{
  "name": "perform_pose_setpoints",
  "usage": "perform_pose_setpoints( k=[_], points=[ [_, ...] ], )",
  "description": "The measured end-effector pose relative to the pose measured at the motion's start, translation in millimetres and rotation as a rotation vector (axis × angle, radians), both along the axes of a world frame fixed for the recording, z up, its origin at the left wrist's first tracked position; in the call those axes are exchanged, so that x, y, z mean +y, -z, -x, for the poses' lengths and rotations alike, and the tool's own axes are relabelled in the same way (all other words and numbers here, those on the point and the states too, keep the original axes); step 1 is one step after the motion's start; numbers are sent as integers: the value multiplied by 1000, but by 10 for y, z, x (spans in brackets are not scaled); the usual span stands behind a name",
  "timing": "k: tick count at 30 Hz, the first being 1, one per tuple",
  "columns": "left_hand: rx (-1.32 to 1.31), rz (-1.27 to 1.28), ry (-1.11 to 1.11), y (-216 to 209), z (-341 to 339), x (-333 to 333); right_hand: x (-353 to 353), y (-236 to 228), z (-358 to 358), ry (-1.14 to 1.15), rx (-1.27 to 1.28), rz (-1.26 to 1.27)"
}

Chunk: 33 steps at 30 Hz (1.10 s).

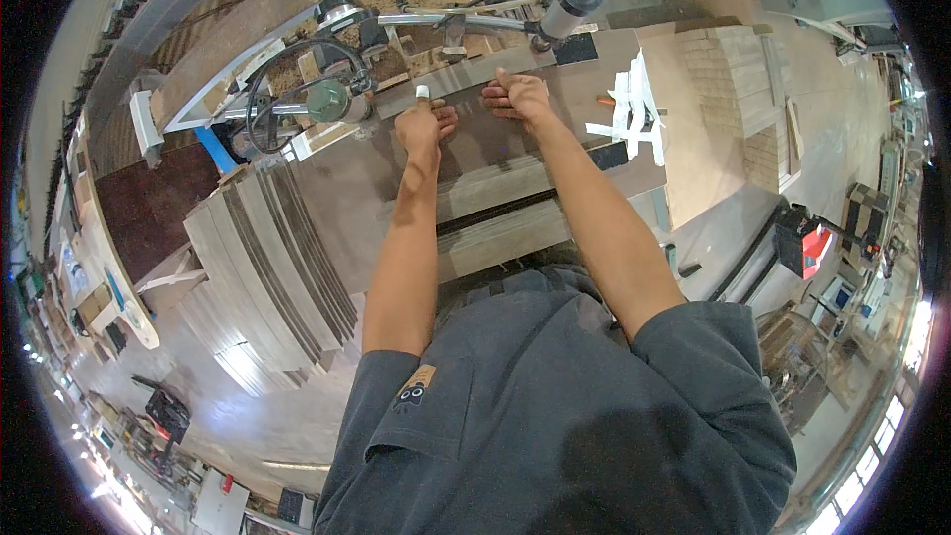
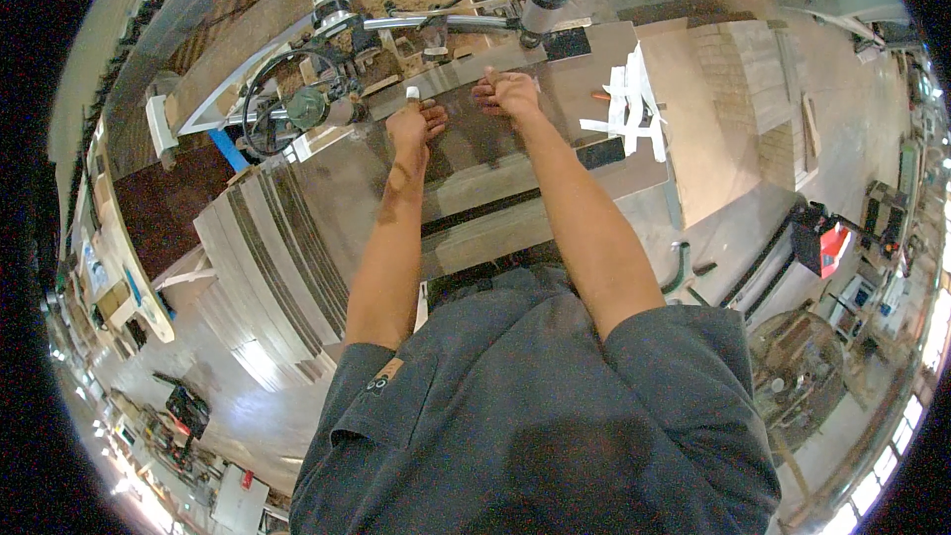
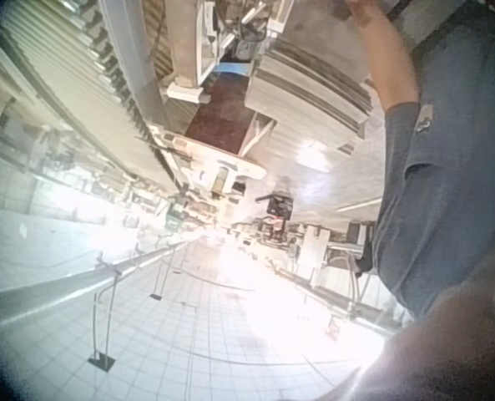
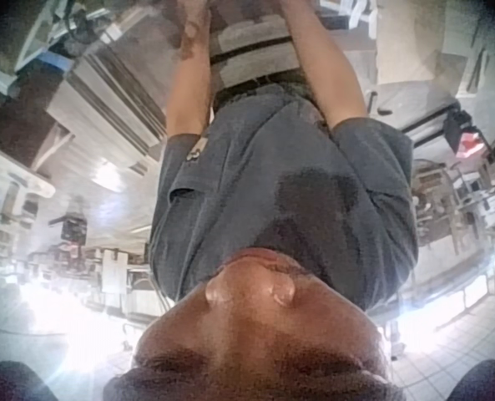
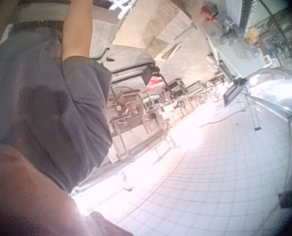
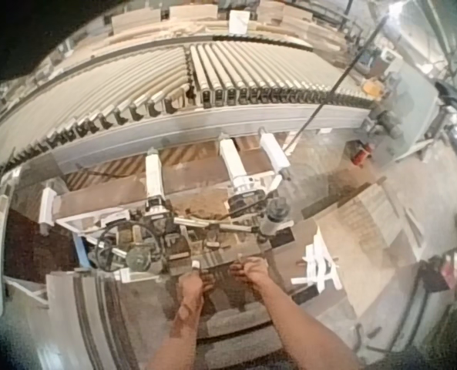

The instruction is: The person picks up a stack of wooden planks from the floor and places them on a workbench. The person then feeds the wooden planks one at a time through a machine with rollers, using their hands to guide each piece.

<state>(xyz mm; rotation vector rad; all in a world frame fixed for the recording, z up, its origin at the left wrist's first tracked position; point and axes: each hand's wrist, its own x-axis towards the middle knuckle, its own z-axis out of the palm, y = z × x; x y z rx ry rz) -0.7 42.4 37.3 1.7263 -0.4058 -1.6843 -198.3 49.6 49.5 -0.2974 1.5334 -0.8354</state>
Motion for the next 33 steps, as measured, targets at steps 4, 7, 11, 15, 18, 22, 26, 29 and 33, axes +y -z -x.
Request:
perform_pose_setpoints(
  k=[4, 7, 11, 15, 18, 22, 26, 29, 33],
  points=[
    [-13, 9, 10, 28, -35, 19, 13, -1, -37, -5, 8, 2],
    [0, 16, 6, 64, -73, 19, -9, 59, -71, -2, 9, 11],
    [-11, 33, 26, 55, 14, -13, -1, 337, 38, 23, 14, 70],
    [10, 57, 14, 32, 9, -13, 36, 322, -79, -93, 395, 129],
    [-141, 121, 223, 12, -183, 83, 243, 85, -287, -414, 989, 269],
    [-943, 494, 617, -400, -103, 293, 348, -161, -290, -516, 1078, 321],
    [-1113, 858, 745, -509, -73, 228, 336, -168, -265, -652, 1158, 340],
    [-1214, 895, 887, -510, -59, 142, 338, -242, -317, -703, 1213, 354],
    [-1271, 957, 896, -471, -57, 167, 360, -513, -300, -937, 1058, 278]
  ],
)
